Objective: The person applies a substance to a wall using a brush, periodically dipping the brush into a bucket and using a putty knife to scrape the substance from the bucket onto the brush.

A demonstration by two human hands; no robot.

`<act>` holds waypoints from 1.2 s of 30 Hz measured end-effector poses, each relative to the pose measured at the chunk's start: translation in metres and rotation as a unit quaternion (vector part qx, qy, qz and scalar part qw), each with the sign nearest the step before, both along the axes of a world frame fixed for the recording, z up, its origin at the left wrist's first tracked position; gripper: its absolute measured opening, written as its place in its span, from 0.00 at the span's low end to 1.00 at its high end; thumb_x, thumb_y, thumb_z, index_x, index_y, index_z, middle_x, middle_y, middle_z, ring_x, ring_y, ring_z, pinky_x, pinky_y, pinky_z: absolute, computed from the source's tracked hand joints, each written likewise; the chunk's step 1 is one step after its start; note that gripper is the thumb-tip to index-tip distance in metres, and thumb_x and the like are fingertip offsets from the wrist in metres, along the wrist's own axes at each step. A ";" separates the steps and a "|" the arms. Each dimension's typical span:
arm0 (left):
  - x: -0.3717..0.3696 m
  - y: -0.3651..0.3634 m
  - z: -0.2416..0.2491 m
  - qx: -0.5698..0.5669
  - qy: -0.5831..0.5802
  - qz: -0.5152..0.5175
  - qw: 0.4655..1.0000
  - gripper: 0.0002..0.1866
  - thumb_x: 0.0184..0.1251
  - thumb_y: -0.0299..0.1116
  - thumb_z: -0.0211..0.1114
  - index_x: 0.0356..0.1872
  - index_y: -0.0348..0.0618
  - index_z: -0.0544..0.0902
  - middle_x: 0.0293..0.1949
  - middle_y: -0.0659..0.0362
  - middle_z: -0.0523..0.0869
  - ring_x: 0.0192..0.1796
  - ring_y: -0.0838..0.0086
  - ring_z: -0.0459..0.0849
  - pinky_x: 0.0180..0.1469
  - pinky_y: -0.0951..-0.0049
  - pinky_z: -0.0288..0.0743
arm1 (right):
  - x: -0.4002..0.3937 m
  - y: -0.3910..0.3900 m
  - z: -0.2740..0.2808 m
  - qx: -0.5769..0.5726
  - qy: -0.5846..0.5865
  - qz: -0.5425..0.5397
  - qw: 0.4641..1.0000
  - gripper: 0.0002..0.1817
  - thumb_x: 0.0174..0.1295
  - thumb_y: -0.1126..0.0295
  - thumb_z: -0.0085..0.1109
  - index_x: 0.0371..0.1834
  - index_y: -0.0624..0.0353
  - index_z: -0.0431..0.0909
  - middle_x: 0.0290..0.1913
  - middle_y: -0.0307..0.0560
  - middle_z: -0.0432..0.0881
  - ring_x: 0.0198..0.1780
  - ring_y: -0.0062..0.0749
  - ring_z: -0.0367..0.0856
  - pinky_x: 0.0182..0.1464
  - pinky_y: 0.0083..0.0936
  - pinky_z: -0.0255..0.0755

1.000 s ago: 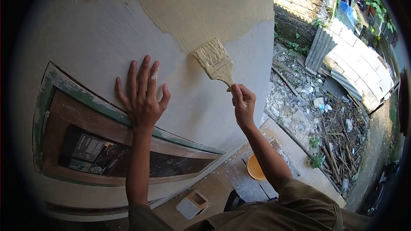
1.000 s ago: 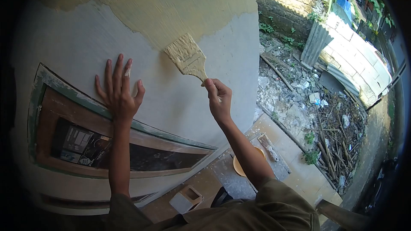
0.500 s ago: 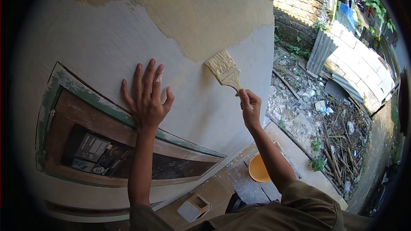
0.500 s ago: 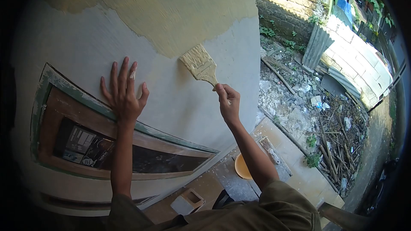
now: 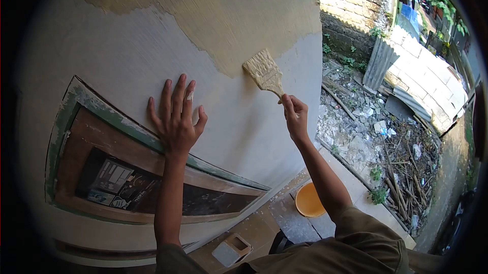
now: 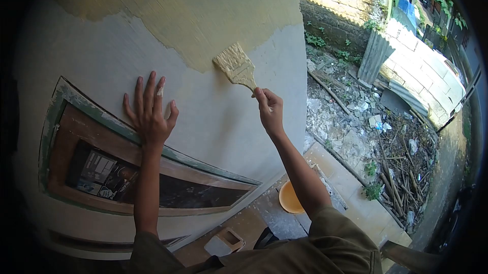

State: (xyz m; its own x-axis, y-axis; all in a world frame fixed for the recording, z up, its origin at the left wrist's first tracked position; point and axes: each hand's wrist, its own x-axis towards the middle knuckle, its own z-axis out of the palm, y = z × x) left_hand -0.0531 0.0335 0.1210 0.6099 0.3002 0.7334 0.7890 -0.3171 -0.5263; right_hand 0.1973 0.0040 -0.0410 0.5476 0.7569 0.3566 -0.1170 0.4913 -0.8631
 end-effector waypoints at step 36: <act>-0.003 0.000 0.001 -0.007 -0.008 -0.018 1.000 0.26 0.63 0.44 0.55 0.64 0.56 0.74 0.70 0.65 0.69 0.73 0.66 0.64 0.72 0.47 0.44 | -0.052 -0.003 0.050 0.054 -0.026 0.026 0.998 0.20 0.71 0.57 0.52 0.29 0.63 0.80 0.17 0.25 0.60 0.20 0.10 0.53 0.22 0.17 0.46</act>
